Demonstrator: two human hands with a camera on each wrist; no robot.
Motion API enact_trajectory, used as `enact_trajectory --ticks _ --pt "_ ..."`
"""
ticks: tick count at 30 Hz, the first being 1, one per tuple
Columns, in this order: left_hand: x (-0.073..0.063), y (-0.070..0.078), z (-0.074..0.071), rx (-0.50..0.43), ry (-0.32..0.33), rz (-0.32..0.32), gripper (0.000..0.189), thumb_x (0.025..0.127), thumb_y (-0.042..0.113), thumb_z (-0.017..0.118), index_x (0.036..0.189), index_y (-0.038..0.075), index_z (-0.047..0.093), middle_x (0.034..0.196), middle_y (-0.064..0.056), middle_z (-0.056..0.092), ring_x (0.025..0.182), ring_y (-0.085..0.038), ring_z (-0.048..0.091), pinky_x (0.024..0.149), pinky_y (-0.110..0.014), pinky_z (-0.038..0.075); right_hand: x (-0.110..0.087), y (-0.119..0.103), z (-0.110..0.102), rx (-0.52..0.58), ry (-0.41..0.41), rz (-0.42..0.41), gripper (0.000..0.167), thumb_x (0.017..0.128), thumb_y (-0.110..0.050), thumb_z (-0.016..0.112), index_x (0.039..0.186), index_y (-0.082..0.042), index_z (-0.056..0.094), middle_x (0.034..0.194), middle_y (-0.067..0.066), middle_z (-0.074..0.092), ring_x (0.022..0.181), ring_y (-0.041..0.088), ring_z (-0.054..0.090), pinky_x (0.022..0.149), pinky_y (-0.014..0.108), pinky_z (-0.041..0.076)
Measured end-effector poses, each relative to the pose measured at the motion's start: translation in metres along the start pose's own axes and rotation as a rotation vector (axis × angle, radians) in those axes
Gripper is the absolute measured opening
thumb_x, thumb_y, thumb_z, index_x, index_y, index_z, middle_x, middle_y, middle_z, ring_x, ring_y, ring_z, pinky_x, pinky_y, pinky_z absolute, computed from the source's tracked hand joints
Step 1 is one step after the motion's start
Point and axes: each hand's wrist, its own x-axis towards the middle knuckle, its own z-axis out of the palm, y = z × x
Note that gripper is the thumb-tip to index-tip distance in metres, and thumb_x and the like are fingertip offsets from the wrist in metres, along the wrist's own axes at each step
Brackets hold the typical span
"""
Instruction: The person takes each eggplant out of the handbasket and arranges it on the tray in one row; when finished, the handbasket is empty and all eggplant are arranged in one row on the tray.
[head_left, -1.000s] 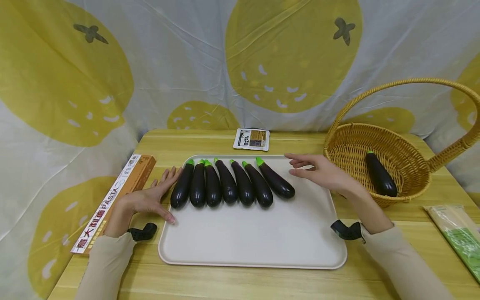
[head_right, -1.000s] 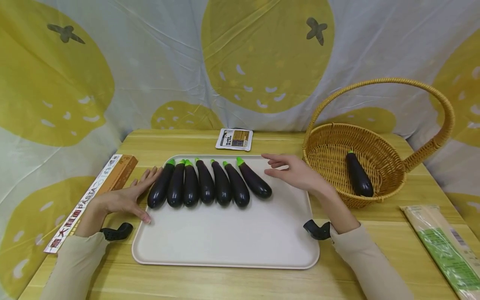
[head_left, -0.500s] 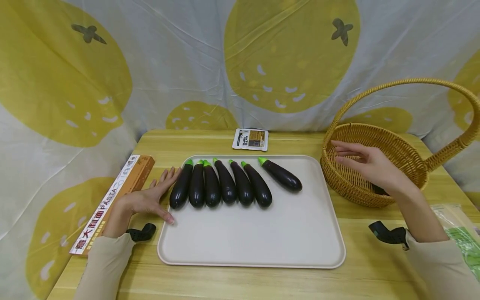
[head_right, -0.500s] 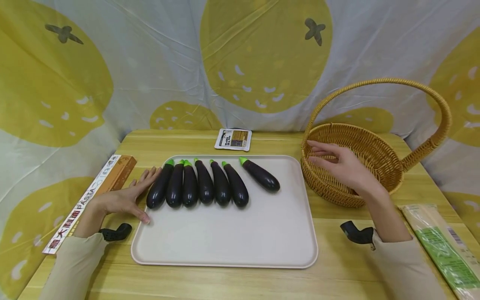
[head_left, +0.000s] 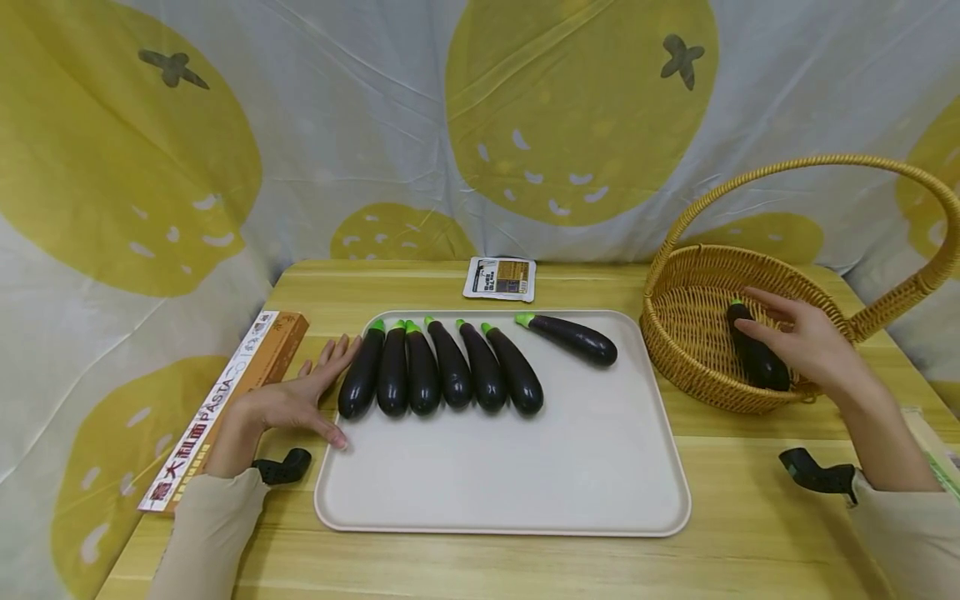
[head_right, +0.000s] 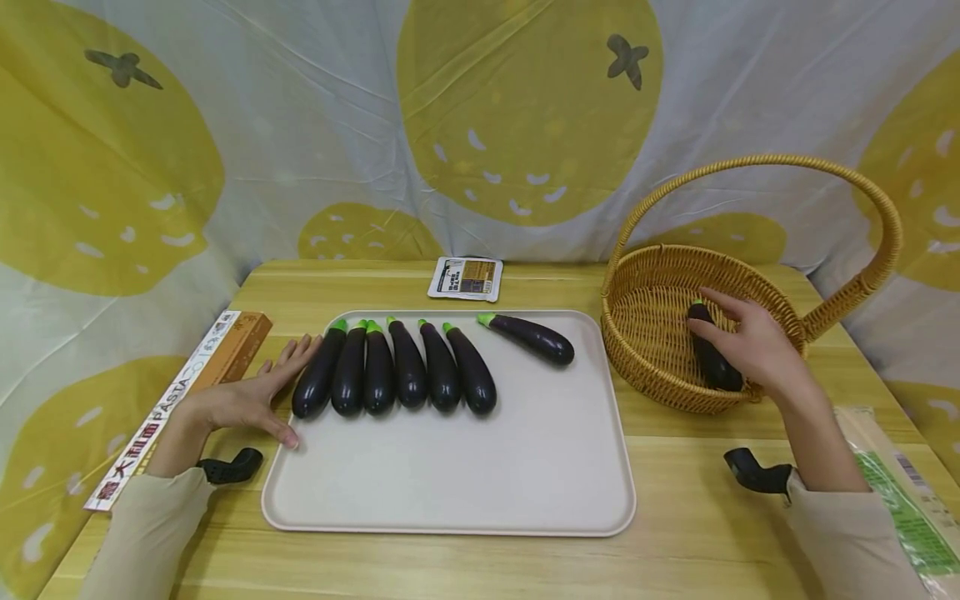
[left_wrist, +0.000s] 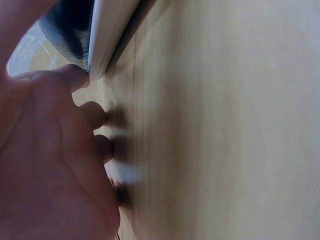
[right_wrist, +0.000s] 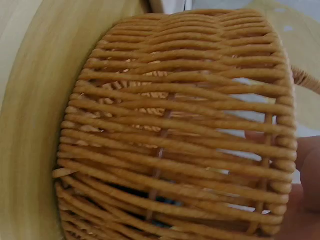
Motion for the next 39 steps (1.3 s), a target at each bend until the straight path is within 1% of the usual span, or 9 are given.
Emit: enact_trajectory --ticks 11,22,24,26,29,32,34,36,39 --pt "-0.001 0.001 0.0 -0.007 -0.002 -0.001 0.148 0.068 0.033 0.097 0.166 0.013 -0.012 0.164 -0.027 -0.033 0.149 -0.051 -0.036 0.113 -0.077 -0.023 0.001 0.015 -0.005 -0.009 -0.098 0.11 0.081 0.11 -0.042 0.044 0.165 -0.002 -0.001 0.158 0.05 0.011 0.141 0.07 0.02 0.103 0.079 0.034" --pt "0.0 0.0 0.0 -0.004 0.0 0.0 0.148 0.067 0.033 0.097 0.166 0.013 -0.011 0.164 -0.027 -0.033 0.149 -0.051 -0.036 0.114 -0.077 -0.022 0.006 0.025 -0.004 -0.049 -0.145 0.132 0.08 0.11 -0.041 0.044 0.163 0.003 0.002 0.148 0.056 0.022 0.133 0.072 0.028 0.101 0.076 0.04" --pt "0.0 0.0 0.0 0.001 -0.001 0.004 0.148 0.068 0.033 0.097 0.166 0.013 -0.012 0.164 -0.028 -0.033 0.149 -0.051 -0.036 0.114 -0.077 -0.022 0.007 0.026 -0.002 -0.06 -0.153 0.144 0.079 0.11 -0.041 0.044 0.163 0.004 0.005 0.148 0.055 0.026 0.113 0.06 0.055 0.09 0.065 0.051" --pt "0.0 0.0 0.0 0.008 -0.002 0.006 0.148 0.068 0.033 0.097 0.166 0.014 -0.012 0.164 -0.028 -0.033 0.149 -0.051 -0.035 0.114 -0.077 -0.022 0.008 0.026 0.0 -0.078 -0.154 0.152 0.077 0.11 -0.04 0.045 0.162 0.006 0.01 0.147 0.054 0.029 0.078 0.039 0.063 0.073 0.05 0.055" --pt "0.0 -0.001 0.001 0.011 -0.002 0.007 0.148 0.068 0.033 0.097 0.166 0.014 -0.012 0.164 -0.028 -0.033 0.149 -0.051 -0.035 0.114 -0.077 -0.021 0.009 0.025 0.003 -0.102 -0.142 0.151 0.074 0.11 -0.037 0.047 0.16 0.008 0.017 0.146 0.054 0.032 0.051 0.012 0.035 0.055 0.033 0.041" --pt "0.0 0.0 0.001 0.007 -0.002 0.004 0.148 0.068 0.034 0.097 0.166 0.014 -0.012 0.165 -0.027 -0.033 0.149 -0.051 -0.035 0.114 -0.077 -0.021 0.01 0.026 0.003 -0.137 -0.126 0.133 0.071 0.11 -0.034 0.048 0.158 0.01 0.02 0.145 0.054 0.032 0.065 0.023 0.052 0.061 0.031 0.041" --pt "0.0 0.0 0.0 0.006 -0.003 0.001 0.148 0.068 0.034 0.097 0.166 0.014 -0.012 0.165 -0.027 -0.033 0.149 -0.051 -0.035 0.114 -0.077 -0.021 0.01 0.026 0.003 -0.159 -0.117 0.123 0.07 0.11 -0.033 0.048 0.158 0.01 0.022 0.144 0.053 0.034 0.083 0.04 0.061 0.066 0.033 0.043" --pt "0.0 0.0 0.0 0.004 -0.002 0.001 0.148 0.068 0.034 0.097 0.166 0.014 -0.012 0.165 -0.026 -0.033 0.149 -0.051 -0.035 0.114 -0.077 -0.021 0.01 0.027 0.003 -0.171 -0.103 0.108 0.068 0.11 -0.032 0.048 0.157 0.011 0.023 0.143 0.053 0.036 0.105 0.051 0.058 0.07 0.034 0.044" --pt "-0.001 0.0 0.0 0.004 0.0 -0.001 0.148 0.067 0.034 0.097 0.166 0.014 -0.012 0.165 -0.026 -0.033 0.149 -0.051 -0.035 0.115 -0.077 -0.021 0.01 0.026 0.004 -0.141 -0.091 0.099 0.067 0.11 -0.032 0.048 0.158 0.009 0.024 0.141 0.052 0.041 0.083 0.039 0.06 0.064 0.032 0.043"
